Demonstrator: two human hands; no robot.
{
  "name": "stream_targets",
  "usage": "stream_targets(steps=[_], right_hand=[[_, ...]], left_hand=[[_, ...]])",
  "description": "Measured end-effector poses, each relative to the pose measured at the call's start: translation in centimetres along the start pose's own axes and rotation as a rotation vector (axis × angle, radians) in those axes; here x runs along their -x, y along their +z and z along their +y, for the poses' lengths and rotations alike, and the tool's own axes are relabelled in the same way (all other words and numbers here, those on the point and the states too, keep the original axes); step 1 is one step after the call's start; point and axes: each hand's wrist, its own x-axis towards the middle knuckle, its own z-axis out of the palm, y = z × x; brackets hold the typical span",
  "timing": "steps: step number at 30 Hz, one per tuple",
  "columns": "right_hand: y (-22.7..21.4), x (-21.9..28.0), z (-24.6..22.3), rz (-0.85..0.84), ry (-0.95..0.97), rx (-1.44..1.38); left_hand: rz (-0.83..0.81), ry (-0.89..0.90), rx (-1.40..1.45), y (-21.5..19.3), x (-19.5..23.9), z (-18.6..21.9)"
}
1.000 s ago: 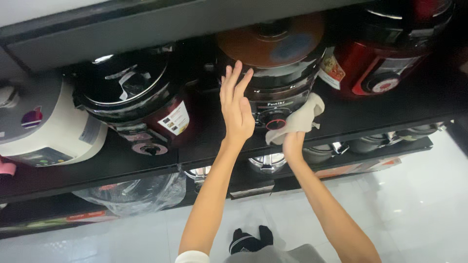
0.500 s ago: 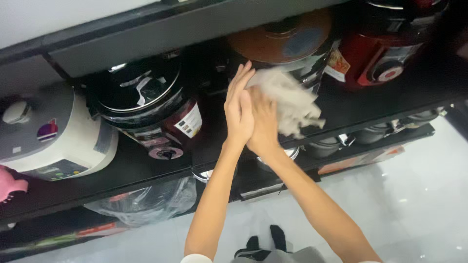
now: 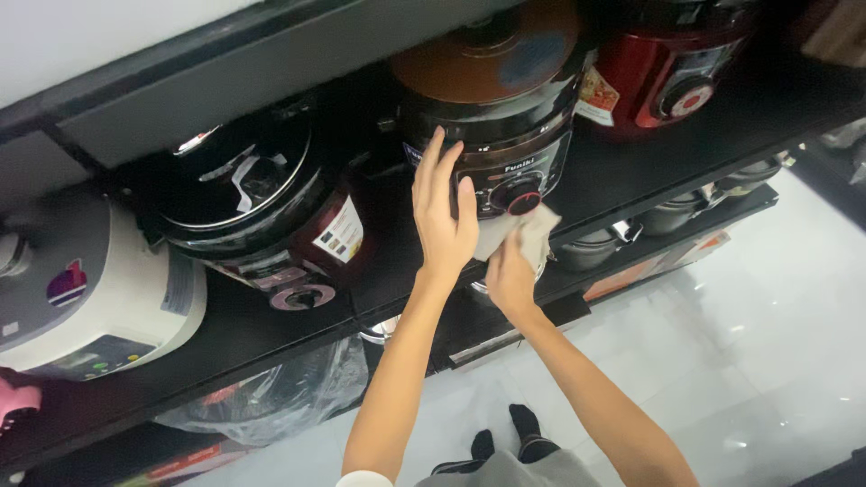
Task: The person wipes several rice cookers, an electric griddle, and a pot lid with a cloth.
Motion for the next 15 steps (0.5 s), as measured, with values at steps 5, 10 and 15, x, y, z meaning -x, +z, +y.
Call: stream_targets(steps=[5,10,15], right_hand=[[0.4,-3.3,4.4,0.195,-0.092,-0.148],[-2.6,-10.7,8.8,0.05,-0.142,-0.058],[-5.9,-18.7,2.0,0.165,-0.214,-0.32]], left_hand=[[0.031,0.014,-0.038,0.5,-0.3,0.3],[0.048,0.068,-0.102,1.7,-1.3,0.8],[0.143,0.053,-0.084,3.5,-1.6,0.7]])
